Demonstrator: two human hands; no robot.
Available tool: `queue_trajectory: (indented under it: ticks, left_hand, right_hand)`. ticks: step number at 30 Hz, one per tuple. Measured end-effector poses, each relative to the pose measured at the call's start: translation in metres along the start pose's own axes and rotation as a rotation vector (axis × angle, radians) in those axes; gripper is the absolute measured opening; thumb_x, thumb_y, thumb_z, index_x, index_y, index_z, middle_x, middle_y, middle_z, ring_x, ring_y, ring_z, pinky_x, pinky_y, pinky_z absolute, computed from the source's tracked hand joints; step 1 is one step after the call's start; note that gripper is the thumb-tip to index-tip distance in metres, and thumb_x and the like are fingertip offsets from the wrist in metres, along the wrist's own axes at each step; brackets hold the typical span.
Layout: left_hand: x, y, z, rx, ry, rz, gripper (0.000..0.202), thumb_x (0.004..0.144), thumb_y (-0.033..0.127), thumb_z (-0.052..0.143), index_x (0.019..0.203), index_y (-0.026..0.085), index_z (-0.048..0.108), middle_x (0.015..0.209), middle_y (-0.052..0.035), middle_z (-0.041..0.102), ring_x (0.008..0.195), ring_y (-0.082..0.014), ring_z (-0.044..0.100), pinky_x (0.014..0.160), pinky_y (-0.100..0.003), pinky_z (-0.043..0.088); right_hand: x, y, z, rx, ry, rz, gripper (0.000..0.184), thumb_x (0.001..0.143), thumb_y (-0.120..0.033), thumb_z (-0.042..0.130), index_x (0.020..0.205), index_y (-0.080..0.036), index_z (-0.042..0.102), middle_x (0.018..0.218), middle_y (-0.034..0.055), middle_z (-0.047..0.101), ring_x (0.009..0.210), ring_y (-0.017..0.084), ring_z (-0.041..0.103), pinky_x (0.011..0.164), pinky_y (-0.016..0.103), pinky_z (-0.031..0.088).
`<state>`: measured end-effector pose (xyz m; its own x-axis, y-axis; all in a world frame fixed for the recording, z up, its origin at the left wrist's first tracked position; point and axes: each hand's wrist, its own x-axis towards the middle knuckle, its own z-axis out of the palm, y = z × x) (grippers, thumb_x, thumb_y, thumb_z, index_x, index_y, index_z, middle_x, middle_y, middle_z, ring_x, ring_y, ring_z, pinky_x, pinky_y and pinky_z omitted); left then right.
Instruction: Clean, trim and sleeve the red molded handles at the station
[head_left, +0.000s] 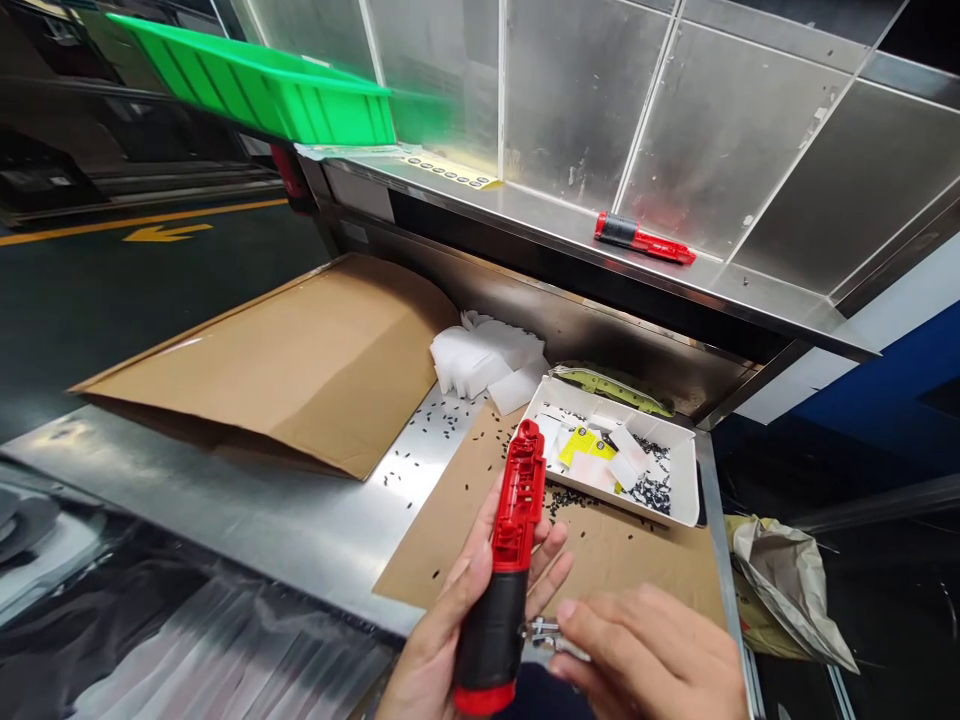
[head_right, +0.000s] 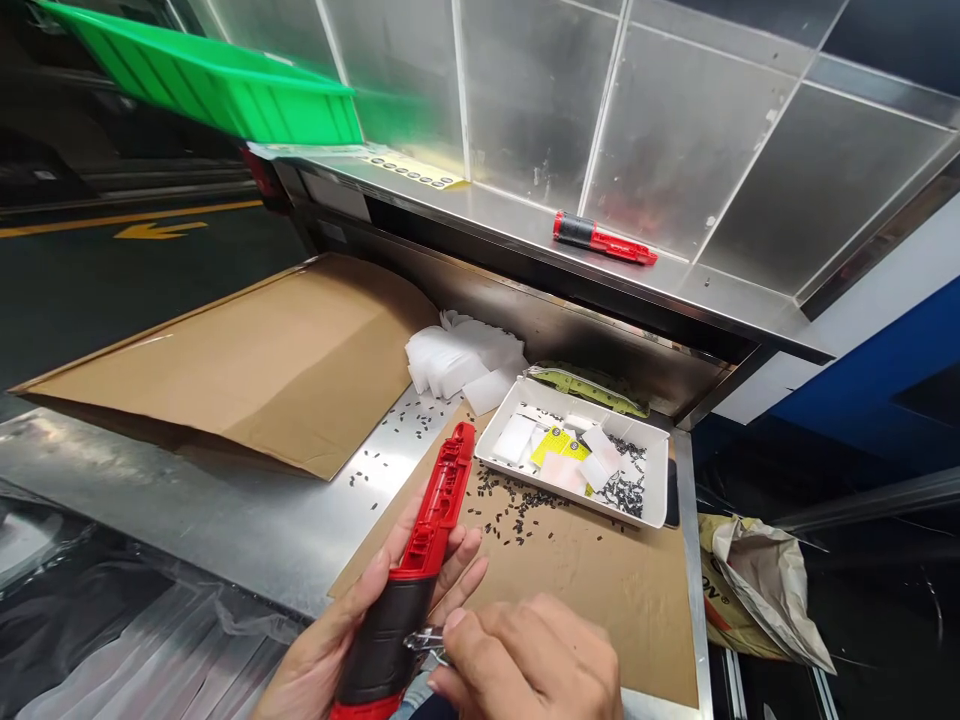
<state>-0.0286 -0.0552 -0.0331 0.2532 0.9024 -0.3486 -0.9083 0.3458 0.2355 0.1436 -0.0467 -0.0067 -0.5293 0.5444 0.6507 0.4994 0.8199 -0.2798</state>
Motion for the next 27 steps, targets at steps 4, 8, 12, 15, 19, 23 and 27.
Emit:
queue_trajectory:
  ticks: [4,8,12,15,19,23,27]
  left_hand:
    - [0.001,-0.001,0.003,-0.011,0.036,-0.002,0.096,0.085,0.026,0.067,0.153,0.022,-0.002,0.116,-0.0166,0.072,0.112,-0.0271,0.065,0.1,-0.035,0.049]
    - [0.002,-0.004,0.004,-0.031,0.041,0.021,0.091,0.083,0.025,0.068,0.152,0.031,0.008,0.114,-0.0142,0.074,0.11,-0.0269,0.066,0.093,-0.033,0.054]
    - [0.002,-0.004,0.005,-0.052,-0.057,0.02,0.081,0.086,0.025,0.066,0.148,0.039,0.016,0.124,-0.0129,0.068,0.118,-0.0245,0.061,0.097,-0.032,0.051]
    - [0.002,-0.003,0.006,-0.066,-0.156,0.014,0.058,0.091,0.024,0.059,0.14,0.042,0.035,0.127,-0.0114,0.066,0.121,-0.0234,0.058,0.101,-0.03,0.047]
    - [0.002,-0.003,0.008,-0.096,-0.203,0.0,0.039,0.093,0.023,0.054,0.128,0.04,0.053,0.128,-0.013,0.064,0.121,-0.0236,0.058,0.102,-0.029,0.045]
    - [0.003,-0.004,0.008,-0.104,-0.197,-0.001,0.04,0.092,0.022,0.057,0.126,0.042,0.054,0.129,-0.0128,0.063,0.12,-0.0231,0.057,0.102,-0.029,0.045]
    - [0.002,-0.006,0.007,-0.087,-0.155,-0.002,0.05,0.092,0.024,0.056,0.136,0.042,0.041,0.128,-0.0143,0.064,0.122,-0.0249,0.056,0.103,-0.03,0.045]
  right_hand:
    - [0.004,-0.003,-0.001,0.001,0.047,0.038,0.038,0.083,-0.021,0.072,0.12,-0.021,0.066,0.077,0.0047,0.077,0.057,0.015,0.07,0.051,0.02,0.056]
    - [0.005,-0.003,-0.002,-0.031,0.026,0.033,0.031,0.085,-0.025,0.071,0.116,-0.021,0.068,0.075,0.004,0.076,0.056,0.014,0.069,0.05,0.018,0.055]
    - [0.005,-0.004,-0.001,-0.106,-0.012,-0.007,0.019,0.087,-0.026,0.069,0.103,-0.015,0.069,0.076,0.0052,0.076,0.058,0.014,0.07,0.051,0.019,0.055]
    - [0.008,-0.005,0.001,-0.116,0.068,-0.018,0.014,0.09,-0.024,0.065,0.098,-0.013,0.069,0.074,0.0042,0.075,0.056,0.012,0.069,0.05,0.019,0.055]
    - [0.012,-0.007,0.001,-0.116,0.121,-0.014,0.013,0.094,-0.022,0.06,0.094,-0.012,0.068,0.072,0.0027,0.074,0.057,0.011,0.068,0.051,0.019,0.054]
    - [0.013,-0.008,0.002,-0.125,0.123,-0.006,0.015,0.094,-0.023,0.059,0.091,-0.012,0.068,0.071,0.0021,0.073,0.053,0.01,0.066,0.049,0.018,0.052]
    - [0.011,-0.008,0.002,-0.138,0.138,-0.002,0.017,0.095,-0.024,0.058,0.09,-0.013,0.069,0.068,0.002,0.073,0.05,0.01,0.064,0.048,0.018,0.05]
